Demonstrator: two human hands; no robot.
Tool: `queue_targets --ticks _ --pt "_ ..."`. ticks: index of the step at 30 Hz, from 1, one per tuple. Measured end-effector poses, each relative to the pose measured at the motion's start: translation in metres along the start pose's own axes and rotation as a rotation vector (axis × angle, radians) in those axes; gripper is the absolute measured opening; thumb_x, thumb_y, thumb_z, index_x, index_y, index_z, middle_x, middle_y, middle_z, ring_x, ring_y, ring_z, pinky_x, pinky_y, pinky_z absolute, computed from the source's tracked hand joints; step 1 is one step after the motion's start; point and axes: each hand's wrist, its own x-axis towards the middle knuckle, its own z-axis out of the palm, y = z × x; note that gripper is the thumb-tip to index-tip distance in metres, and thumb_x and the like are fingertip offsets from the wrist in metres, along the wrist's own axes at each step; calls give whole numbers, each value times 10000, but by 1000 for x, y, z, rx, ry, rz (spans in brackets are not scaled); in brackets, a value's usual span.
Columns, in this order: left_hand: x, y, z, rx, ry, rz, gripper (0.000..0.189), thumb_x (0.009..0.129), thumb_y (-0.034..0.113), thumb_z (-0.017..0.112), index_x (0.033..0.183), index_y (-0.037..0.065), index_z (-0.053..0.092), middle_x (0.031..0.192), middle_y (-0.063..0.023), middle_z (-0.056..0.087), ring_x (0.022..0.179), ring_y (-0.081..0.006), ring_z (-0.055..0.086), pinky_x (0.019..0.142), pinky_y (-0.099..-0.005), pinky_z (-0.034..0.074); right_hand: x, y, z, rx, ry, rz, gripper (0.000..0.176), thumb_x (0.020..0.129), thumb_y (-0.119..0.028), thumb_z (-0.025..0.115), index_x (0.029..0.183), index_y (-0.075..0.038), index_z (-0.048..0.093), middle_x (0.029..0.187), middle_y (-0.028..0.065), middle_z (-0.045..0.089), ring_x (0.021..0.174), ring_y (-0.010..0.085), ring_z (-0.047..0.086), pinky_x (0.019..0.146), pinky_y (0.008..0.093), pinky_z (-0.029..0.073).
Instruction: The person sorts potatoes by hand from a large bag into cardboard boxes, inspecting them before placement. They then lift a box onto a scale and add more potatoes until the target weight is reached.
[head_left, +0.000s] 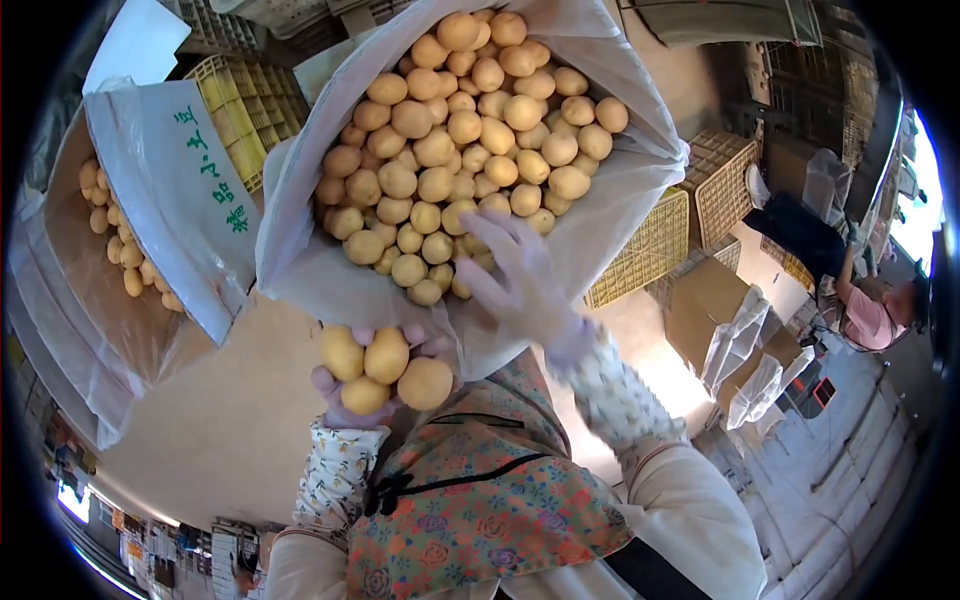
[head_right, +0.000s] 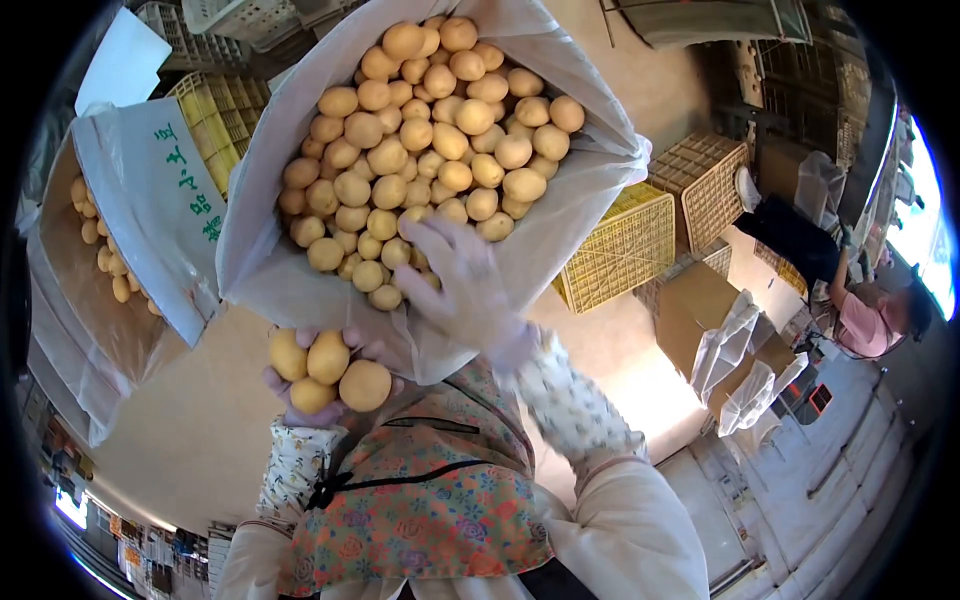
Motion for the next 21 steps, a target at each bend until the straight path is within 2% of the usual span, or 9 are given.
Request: queue_targets --ticks 2,3,6,9,11,13,14,16,21 --pt "3 7 4 -124 -70 -99 558 856 627 626 1253 249 524 1399 -154 468 1359 -449 424 1002 -761 353 21 13 36 8 -263 399 404 786 -241 704 1151 -116 585 1244 174 542 1134 388 548 913 471 478" --pt "1 8 4 -75 -75 -104 617 859 672 580 1294 241 511 1433 -174 453 1367 -453 417 1027 -713 371 30 13 53 14 -395 600 379 774 -244 706 1112 -124 584 1233 191 531 1129 406 543 893 463 486" --pt "8 3 19 -55 -74 -133 657 869 678 555 1330 214 503 1464 -204 438 1348 -456 442 1063 -658 386 23 2 66 -81 -417 402 435 773 -238 704 1165 -124 554 1171 183 535 1067 379 563 898 466 493" --pt "7 -1 15 -72 -87 -196 659 859 642 579 1334 190 506 1455 -224 440 1329 -462 458 1078 -658 367 20 28 46 41 -106 366 482 764 -222 674 1225 -139 559 1134 158 529 1065 343 554 845 454 500" --pt "2 0 -7 17 -115 -230 651 841 666 614 1285 200 516 1441 -206 452 1324 -479 454 1065 -672 365 64 59 8 -176 71 426 611 761 -212 673 1340 -141 491 1112 192 549 1030 358 584 843 455 514" --pt "-4 -2 -8 28 -85 -254 657 821 635 639 1273 171 537 1440 -209 455 1320 -495 451 1079 -667 346 113 96 -25 -347 16 451 656 782 -252 682 1384 -155 440 1073 243 600 934 388 650 831 466 542" --pt "0 -3 3 -3 -50 -261 667 808 592 647 1286 137 553 1445 -221 451 1318 -503 449 1100 -656 327 141 106 -39 -336 -133 538 551 845 -282 604 1365 -147 484 1186 244 574 1074 409 601 919 491 508" --pt "7 -3 20 -61 -25 -286 672 791 534 659 1293 96 575 1455 -234 445 1320 -513 444 1127 -645 296 178 131 -29 -454 -336 488 469 864 -293 612 1311 -178 529 1263 240 560 1116 380 608 989 459 484" --pt "3 -11 13 -160 -89 -315 727 775 448 665 1398 101 527 1535 -234 367 1359 -515 399 1162 -637 219 185 144 -32 -445 -465 364 453 905 -260 630 1329 -126 545 1301 191 582 1184 307 603 971 401 506"
